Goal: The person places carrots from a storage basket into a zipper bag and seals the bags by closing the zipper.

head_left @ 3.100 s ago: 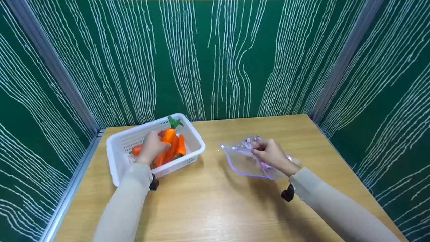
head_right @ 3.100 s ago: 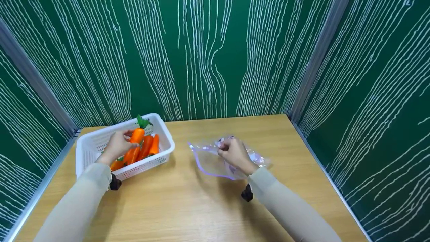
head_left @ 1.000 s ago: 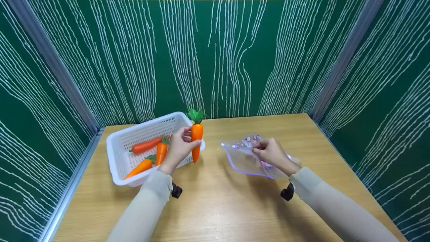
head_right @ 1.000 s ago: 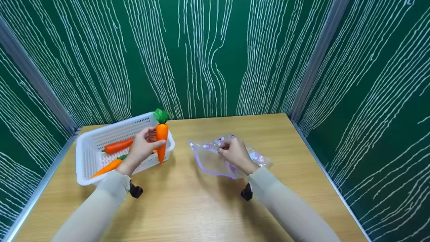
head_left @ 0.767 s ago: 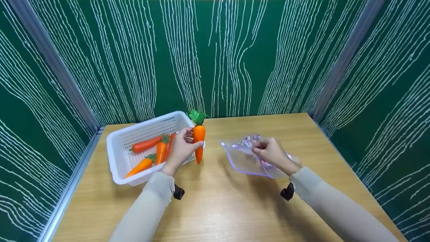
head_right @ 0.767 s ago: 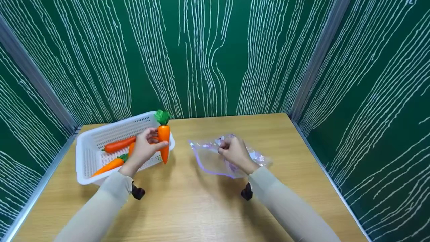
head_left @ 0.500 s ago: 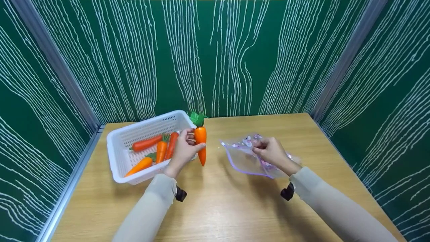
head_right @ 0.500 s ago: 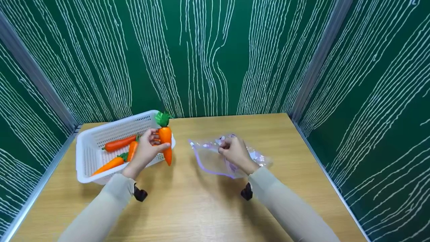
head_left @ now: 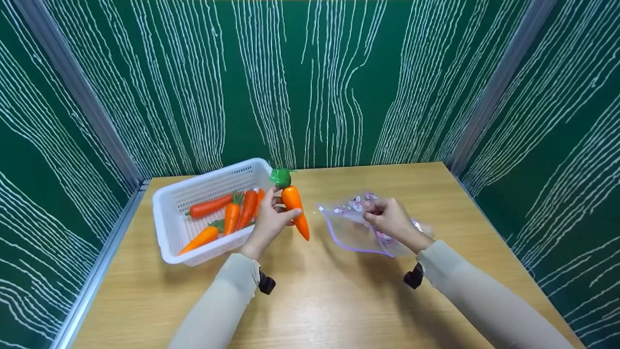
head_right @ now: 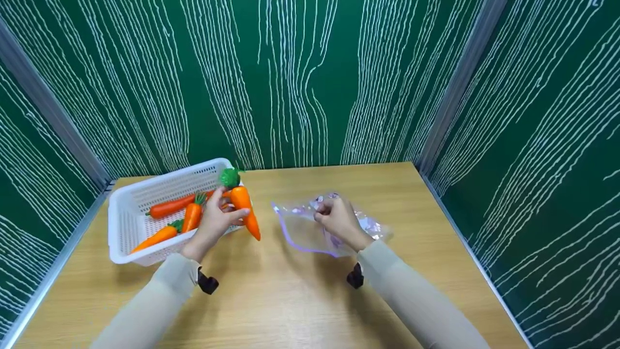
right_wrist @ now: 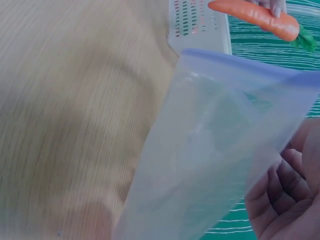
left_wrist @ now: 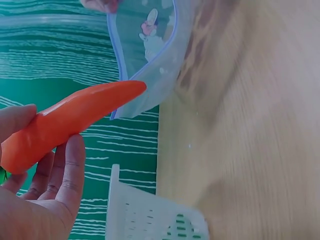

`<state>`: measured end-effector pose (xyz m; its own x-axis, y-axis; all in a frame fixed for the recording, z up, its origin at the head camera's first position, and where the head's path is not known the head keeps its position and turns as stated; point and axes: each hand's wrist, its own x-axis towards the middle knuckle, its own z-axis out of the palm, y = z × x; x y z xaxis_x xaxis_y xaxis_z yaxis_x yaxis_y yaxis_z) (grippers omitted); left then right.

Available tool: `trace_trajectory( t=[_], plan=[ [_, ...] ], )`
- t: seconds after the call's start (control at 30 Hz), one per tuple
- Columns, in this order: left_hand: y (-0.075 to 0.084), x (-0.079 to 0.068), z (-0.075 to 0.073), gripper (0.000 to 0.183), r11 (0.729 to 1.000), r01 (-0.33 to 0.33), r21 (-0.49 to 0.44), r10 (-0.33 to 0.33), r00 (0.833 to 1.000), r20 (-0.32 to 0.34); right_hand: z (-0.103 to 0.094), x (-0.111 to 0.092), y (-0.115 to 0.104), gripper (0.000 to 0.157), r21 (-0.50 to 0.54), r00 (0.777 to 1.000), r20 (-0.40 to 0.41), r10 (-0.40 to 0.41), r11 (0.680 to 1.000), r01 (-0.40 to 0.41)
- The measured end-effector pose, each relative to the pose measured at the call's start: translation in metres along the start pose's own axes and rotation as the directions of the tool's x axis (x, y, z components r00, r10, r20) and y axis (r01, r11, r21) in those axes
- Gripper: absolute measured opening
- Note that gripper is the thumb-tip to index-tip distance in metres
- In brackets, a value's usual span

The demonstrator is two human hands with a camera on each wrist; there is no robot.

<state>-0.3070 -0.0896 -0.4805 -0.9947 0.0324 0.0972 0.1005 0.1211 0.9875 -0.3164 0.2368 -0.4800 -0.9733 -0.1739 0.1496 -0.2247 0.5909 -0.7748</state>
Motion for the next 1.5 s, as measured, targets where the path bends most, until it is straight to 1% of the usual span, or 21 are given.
trace_trajectory(
  t=[0.1,0.2,0.33,0.53,0.73,0.9,1.0,1.1,1.27,1.4,1.5],
  plan=[
    [-0.001,-0.001,0.002,0.077,0.999,0.013,-0.047,-0.012,1.000,0.018,0.000,0.000,0.000,0.011,-0.004,1.000,-0.004,-0.012,1.000,0.012],
    [-0.001,-0.003,0.005,0.076,0.996,0.025,-0.081,-0.023,0.999,0.028,0.000,-0.001,-0.001,0.009,0.001,1.000,0.010,0.011,1.000,-0.011],
    [0.000,-0.004,0.010,0.067,0.993,0.027,-0.113,-0.025,0.999,0.022,0.000,-0.001,-0.001,0.008,0.002,0.999,0.021,0.030,1.000,-0.030],
    [-0.001,-0.004,0.016,0.053,0.986,0.037,-0.164,-0.041,0.999,-0.023,0.000,-0.001,-0.002,0.008,0.002,0.999,0.024,0.036,0.999,-0.036],
    [-0.004,-0.004,0.021,0.046,0.977,0.020,-0.214,-0.037,0.997,-0.074,0.000,-0.002,-0.001,0.008,0.000,0.998,0.028,0.048,0.999,-0.048],
    [0.001,-0.007,0.023,0.040,0.957,0.015,-0.290,-0.042,0.995,-0.091,-0.001,-0.002,-0.002,0.008,0.010,0.999,0.020,0.040,0.999,-0.040],
    [0.005,-0.008,0.023,0.041,0.946,0.024,-0.323,-0.057,0.994,-0.092,-0.001,-0.002,-0.002,0.010,0.015,1.000,0.012,0.025,1.000,-0.025],
    [0.008,-0.010,0.022,0.048,0.943,0.047,-0.328,-0.073,0.995,-0.066,-0.001,-0.002,-0.002,0.011,0.012,1.000,0.011,0.021,1.000,-0.021],
    [0.009,-0.015,0.022,0.064,0.953,0.089,-0.289,-0.087,0.996,0.019,-0.002,-0.002,-0.003,0.009,0.005,0.998,0.018,0.055,0.998,-0.055],
    [0.004,-0.020,0.025,0.065,0.963,0.086,-0.255,-0.075,0.996,0.053,-0.002,-0.002,-0.004,0.011,-0.003,0.997,0.025,0.070,0.998,-0.070],
    [-0.002,-0.022,0.030,0.063,0.968,0.061,-0.244,-0.046,0.997,0.065,-0.002,-0.002,-0.004,0.011,-0.004,0.997,0.026,0.070,0.998,-0.070]
  ],
)
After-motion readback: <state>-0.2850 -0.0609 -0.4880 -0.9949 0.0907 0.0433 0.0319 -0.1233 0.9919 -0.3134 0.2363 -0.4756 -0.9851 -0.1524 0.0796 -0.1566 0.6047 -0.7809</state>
